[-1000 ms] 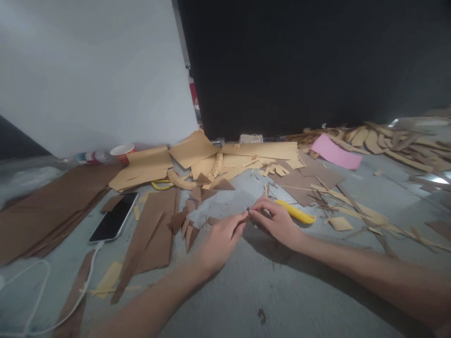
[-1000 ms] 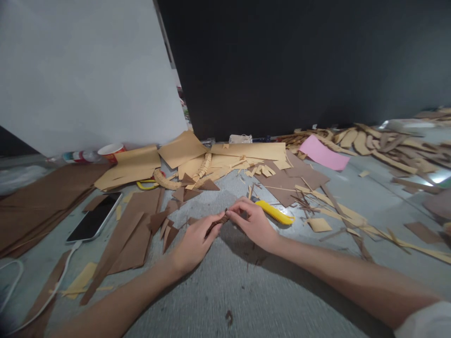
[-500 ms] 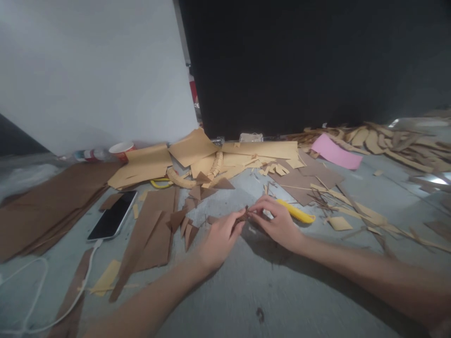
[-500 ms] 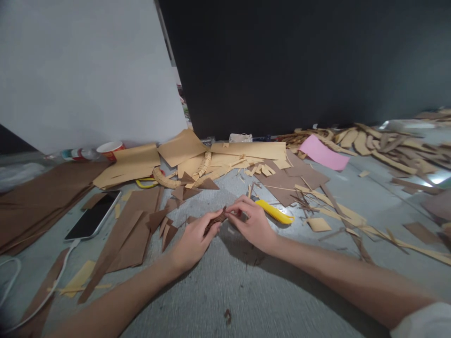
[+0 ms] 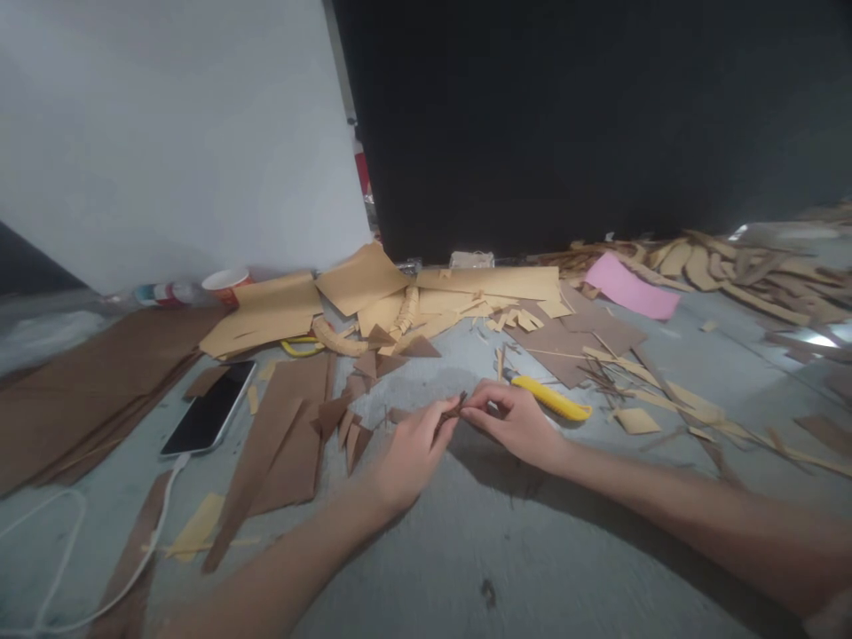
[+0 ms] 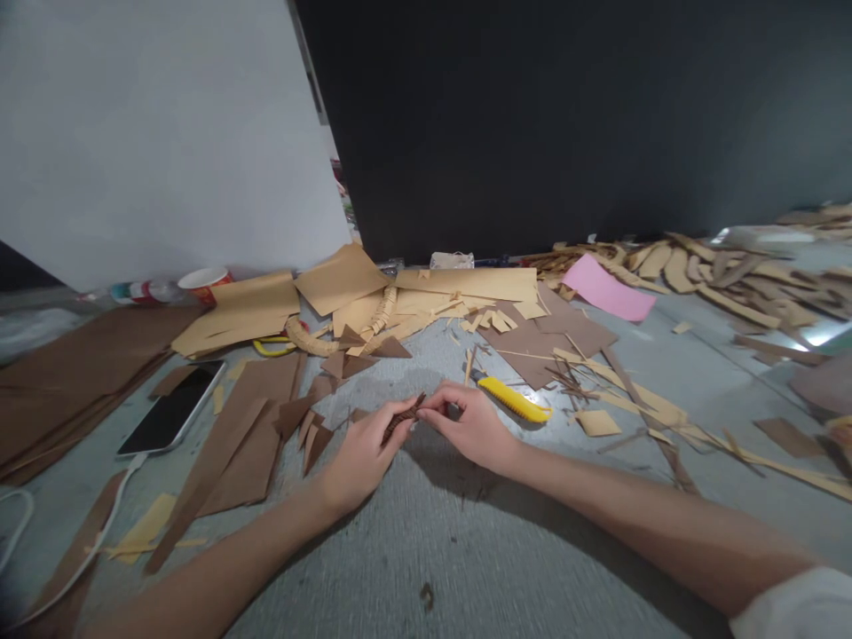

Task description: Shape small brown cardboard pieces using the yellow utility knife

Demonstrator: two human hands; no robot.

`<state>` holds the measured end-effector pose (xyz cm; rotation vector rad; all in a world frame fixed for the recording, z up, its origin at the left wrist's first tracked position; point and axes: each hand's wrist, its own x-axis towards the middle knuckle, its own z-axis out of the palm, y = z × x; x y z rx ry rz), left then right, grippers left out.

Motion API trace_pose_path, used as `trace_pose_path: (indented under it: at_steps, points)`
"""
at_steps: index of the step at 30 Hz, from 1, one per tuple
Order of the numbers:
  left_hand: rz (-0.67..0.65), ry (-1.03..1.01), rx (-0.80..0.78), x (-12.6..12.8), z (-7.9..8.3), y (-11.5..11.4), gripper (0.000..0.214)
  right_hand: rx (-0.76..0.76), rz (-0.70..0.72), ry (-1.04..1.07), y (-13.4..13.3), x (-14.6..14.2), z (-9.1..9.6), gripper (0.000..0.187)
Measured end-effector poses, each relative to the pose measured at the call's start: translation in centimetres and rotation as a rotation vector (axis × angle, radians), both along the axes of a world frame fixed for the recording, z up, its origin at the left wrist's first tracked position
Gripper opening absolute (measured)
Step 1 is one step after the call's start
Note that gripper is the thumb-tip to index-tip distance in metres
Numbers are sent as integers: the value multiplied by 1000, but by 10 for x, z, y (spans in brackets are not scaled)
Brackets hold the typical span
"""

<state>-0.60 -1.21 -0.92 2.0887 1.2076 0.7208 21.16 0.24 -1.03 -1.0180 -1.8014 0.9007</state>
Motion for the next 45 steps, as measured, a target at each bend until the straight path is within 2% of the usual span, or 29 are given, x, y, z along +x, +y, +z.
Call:
trace_pose_path:
  at_steps: [5,12,15,19,22,26,29,34,45]
  points:
    - [-14,-6,0,-2,-1,0,29,-145,10,-34,0,0,3,27]
    - [1,-31,-66,1,7,0,32,-176,1,-1,1,0,0,28]
    - [21,-27,-38,3,6,0,39,-172,0,7,1,-1,0,27]
    - [44,-68,49,3,4,1,34,-75,21,4,1,0,4,28]
    - [64,-109,120,1,4,1,33,10,-32,28,2,1,5,25]
    - [82,-136,186,-1,6,3,32,-8,-102,45,2,3,0,21]
    - [86,-151,115,-1,6,6,31,-31,-96,59,1,3,-2,22]
    - [151,-258,-108,-2,4,8,53,-48,-60,51,-2,2,4,23]
    - [121,-245,-133,-1,8,6,45,-36,-46,-9,0,1,3,24]
